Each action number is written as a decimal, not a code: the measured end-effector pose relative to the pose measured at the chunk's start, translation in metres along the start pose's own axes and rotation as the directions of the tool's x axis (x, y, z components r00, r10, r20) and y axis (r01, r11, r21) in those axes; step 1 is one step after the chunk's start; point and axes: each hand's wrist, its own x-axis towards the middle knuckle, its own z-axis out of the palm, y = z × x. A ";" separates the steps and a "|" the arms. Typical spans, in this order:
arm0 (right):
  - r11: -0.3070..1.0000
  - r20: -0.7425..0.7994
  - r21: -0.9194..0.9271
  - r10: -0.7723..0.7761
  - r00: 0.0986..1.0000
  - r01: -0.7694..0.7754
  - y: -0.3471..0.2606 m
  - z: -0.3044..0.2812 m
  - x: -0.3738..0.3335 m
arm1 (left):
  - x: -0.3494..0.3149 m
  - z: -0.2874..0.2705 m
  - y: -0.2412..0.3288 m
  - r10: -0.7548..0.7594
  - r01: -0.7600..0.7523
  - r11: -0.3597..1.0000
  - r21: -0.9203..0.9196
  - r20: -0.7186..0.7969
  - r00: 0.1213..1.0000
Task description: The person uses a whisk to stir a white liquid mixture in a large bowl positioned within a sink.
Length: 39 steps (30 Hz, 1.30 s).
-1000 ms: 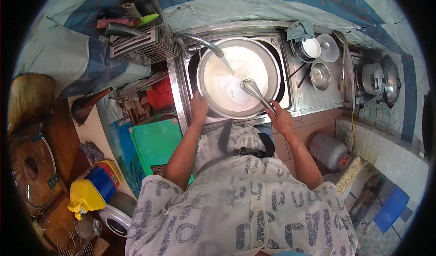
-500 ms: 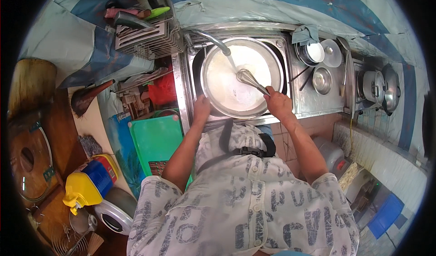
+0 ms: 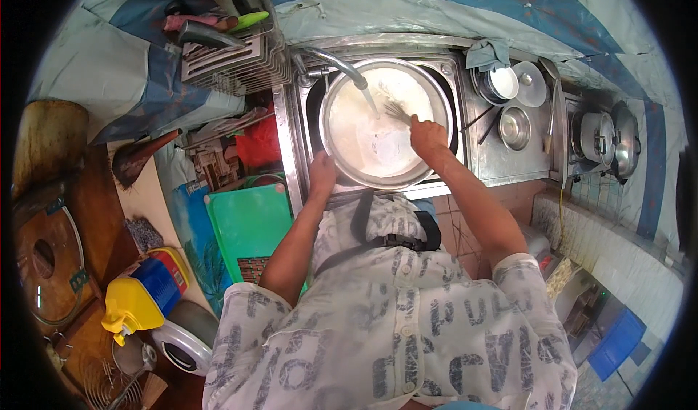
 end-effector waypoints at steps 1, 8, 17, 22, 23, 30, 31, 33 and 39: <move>0.999 0.030 0.010 0.043 0.999 -0.044 0.008 0.003 -0.003 | -0.001 0.001 0.003 -0.025 0.025 1.000 -0.007 -0.001 1.000; 0.989 0.230 -0.002 -0.146 0.962 0.150 -0.005 -0.014 -0.050 | 0.002 -0.001 -0.008 0.000 -0.001 0.999 0.043 0.005 1.000; 0.997 -0.053 0.072 -0.025 0.998 0.028 -0.014 0.004 -0.017 | 0.002 -0.004 -0.007 0.012 -0.012 0.999 0.035 0.005 1.000; 0.997 0.190 -0.007 -0.074 0.979 0.076 -0.010 -0.002 -0.058 | 0.001 -0.003 -0.004 -0.034 0.032 0.998 0.060 0.025 0.999; 0.994 0.232 -0.004 -0.107 0.967 0.111 -0.018 0.004 -0.058 | -0.001 -0.002 0.000 -0.031 0.030 0.998 0.060 0.027 0.999; 0.988 -0.030 0.148 -0.033 0.999 0.037 -0.030 0.003 -0.006 | 0.006 -0.008 -0.013 0.016 -0.019 0.998 0.066 0.047 0.999; 0.989 0.024 0.149 0.007 1.000 -0.010 -0.024 -0.002 -0.003 | 0.006 -0.009 -0.013 -0.020 0.017 0.998 0.065 0.051 0.998; 0.990 0.017 0.127 0.054 0.998 -0.055 -0.005 0.004 -0.005 | -0.002 -0.006 0.008 -0.043 0.043 0.999 0.008 0.067 0.997; 1.000 0.186 -0.014 -0.004 0.982 0.007 -0.023 -0.010 -0.054 | -0.008 -0.006 0.019 -0.062 0.063 0.998 -0.022 0.061 0.996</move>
